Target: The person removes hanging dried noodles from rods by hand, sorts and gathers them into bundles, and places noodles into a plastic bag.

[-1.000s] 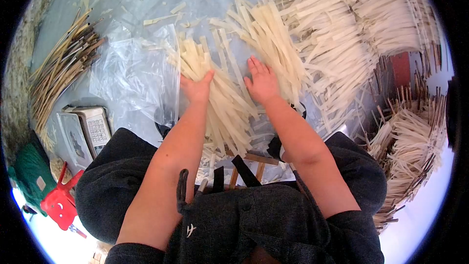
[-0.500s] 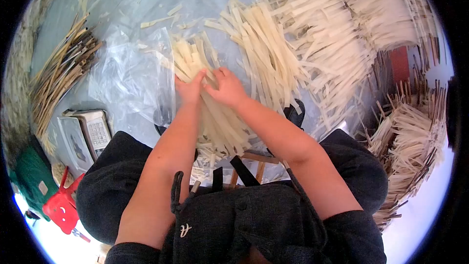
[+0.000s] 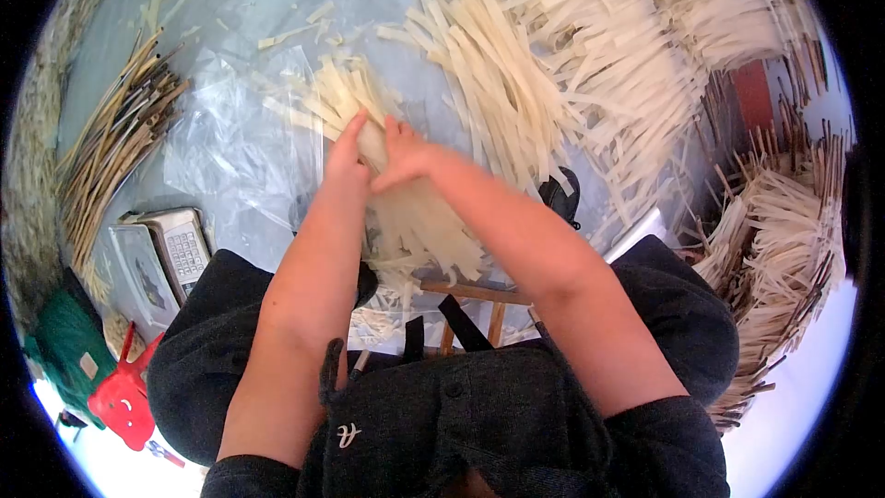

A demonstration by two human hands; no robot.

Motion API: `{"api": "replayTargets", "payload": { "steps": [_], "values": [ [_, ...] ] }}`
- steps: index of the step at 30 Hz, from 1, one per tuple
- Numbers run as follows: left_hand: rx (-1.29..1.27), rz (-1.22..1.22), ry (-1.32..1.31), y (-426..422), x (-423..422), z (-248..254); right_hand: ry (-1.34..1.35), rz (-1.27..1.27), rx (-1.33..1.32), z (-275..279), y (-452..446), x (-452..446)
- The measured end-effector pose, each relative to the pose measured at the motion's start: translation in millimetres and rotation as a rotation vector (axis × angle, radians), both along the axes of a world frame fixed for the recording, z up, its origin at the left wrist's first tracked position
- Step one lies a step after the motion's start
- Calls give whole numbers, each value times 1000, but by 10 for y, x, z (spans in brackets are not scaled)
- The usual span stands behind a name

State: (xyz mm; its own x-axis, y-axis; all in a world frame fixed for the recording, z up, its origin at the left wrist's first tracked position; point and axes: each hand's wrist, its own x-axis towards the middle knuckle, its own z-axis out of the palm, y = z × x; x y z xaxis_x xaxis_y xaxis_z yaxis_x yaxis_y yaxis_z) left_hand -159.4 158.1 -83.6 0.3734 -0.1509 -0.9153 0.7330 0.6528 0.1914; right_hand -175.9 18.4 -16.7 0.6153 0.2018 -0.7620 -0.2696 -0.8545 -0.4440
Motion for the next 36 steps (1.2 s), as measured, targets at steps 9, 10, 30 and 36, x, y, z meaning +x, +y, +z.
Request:
{"api": "replayTargets", "payload": {
  "steps": [9, 10, 30, 36],
  "values": [
    [48, -62, -15, -233, 14, 158, 46, -31, -112, 172, 107, -104],
    [50, -51, -19, -293, 10, 136, -54, -127, -204, 142, 182, -182],
    [417, -128, -410, 427, 793, 480, -259, -179, -347, -12, -284, -428],
    [543, -498, -453, 81, 556, 156, -240, -176, -389, 56, -170, -436]
  ]
}}
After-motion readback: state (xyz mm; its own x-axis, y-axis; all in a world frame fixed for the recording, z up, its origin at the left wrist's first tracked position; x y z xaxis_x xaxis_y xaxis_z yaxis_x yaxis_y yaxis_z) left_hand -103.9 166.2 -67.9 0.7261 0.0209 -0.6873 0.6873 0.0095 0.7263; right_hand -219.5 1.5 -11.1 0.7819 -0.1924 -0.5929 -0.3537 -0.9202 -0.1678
